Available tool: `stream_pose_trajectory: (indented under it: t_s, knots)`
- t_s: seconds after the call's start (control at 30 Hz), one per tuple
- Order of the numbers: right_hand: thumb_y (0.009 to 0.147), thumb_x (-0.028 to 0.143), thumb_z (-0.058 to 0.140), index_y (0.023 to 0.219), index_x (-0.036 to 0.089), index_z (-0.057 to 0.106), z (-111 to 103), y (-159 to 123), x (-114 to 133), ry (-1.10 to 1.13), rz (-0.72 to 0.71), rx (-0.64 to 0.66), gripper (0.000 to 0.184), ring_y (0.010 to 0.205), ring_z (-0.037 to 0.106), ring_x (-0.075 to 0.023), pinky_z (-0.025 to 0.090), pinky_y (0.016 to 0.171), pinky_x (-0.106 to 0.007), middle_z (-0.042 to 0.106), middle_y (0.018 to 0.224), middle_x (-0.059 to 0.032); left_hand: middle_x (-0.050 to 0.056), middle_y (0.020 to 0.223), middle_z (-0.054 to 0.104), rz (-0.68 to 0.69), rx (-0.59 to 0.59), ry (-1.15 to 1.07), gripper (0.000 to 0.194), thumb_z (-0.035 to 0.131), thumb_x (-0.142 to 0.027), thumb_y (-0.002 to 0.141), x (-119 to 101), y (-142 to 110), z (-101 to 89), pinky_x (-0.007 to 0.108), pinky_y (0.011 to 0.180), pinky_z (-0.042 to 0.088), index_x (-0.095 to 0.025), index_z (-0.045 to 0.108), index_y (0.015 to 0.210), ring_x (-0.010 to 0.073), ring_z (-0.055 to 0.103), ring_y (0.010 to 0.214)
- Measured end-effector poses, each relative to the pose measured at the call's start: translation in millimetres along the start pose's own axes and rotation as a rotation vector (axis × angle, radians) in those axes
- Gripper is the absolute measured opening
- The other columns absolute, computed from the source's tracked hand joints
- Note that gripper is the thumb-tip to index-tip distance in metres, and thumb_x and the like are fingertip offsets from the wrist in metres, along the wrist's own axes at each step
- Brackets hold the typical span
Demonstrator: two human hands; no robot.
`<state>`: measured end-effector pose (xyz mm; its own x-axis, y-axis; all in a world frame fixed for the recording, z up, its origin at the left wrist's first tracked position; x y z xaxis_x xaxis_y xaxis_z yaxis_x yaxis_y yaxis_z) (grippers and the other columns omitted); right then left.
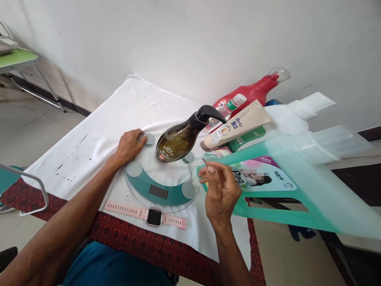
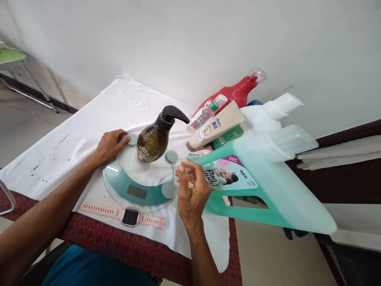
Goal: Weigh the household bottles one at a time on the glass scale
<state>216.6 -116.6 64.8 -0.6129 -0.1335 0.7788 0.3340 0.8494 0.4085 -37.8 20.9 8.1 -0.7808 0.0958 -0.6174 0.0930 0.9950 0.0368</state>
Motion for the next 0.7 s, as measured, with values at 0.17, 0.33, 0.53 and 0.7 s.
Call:
stream_pose_trajectory:
  t_s: [0.17, 0.33, 0.53, 0.7]
  knots:
    - [0.105, 0.052, 0.050, 0.075, 0.021, 0.062, -7, -28, -47, -0.157, 0.005, -0.010, 0.045, 0.051, 0.053, -0.0144, 0.043, 0.056, -0.029, 0.056, 0.057, 0.0031, 0.011, 0.101, 0.078, 0.007, -0.013, -0.001, 0.042, 0.051, -0.041, 0.096, 0, 1, 0.5, 0.034, 0.085, 0.049, -0.015, 0.075, 0.119, 0.0246, 0.068, 0.090]
    - [0.104, 0.042, 0.055, 0.064, 0.023, 0.050, 1, -29, -63, -0.199, -0.189, 0.022, 0.045, 0.051, 0.045, -0.0133, 0.039, 0.054, -0.028, 0.052, 0.054, 0.0033, 0.009, 0.096, 0.078, -0.007, -0.025, -0.051, 0.046, 0.053, -0.047, 0.093, -2, 1, -1.4, 0.033, 0.080, 0.048, -0.015, 0.077, 0.116, 0.0217, 0.066, 0.082]
    - [0.102, 0.033, 0.060, 0.069, 0.023, 0.053, 0, -28, -66, -0.209, -0.257, 0.051, 0.036, 0.052, 0.045, -0.0119, 0.039, 0.054, -0.026, 0.054, 0.058, 0.0040, 0.008, 0.090, 0.078, -0.022, -0.031, -0.074, 0.049, 0.055, -0.052, 0.091, -3, 3, -1.4, 0.034, 0.078, 0.048, -0.015, 0.078, 0.115, 0.0210, 0.065, 0.079]
    - [0.102, 0.030, 0.061, 0.073, 0.022, 0.056, -2, -29, -66, -0.225, -0.284, 0.064, 0.031, 0.052, 0.049, -0.0109, 0.040, 0.054, -0.025, 0.058, 0.061, 0.0037, 0.008, 0.096, 0.079, -0.031, -0.028, -0.103, 0.048, 0.056, -0.052, 0.090, -4, 4, -1.4, 0.034, 0.080, 0.049, -0.017, 0.077, 0.115, 0.0223, 0.067, 0.084]
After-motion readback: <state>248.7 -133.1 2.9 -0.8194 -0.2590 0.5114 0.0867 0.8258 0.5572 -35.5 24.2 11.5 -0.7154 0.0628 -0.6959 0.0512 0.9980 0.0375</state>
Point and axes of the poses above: each hand's wrist, its own y-axis towards the middle knuckle, its own z-axis out of the palm, x = y × z, the point moved 2 cm from there along y, towards the middle knuckle
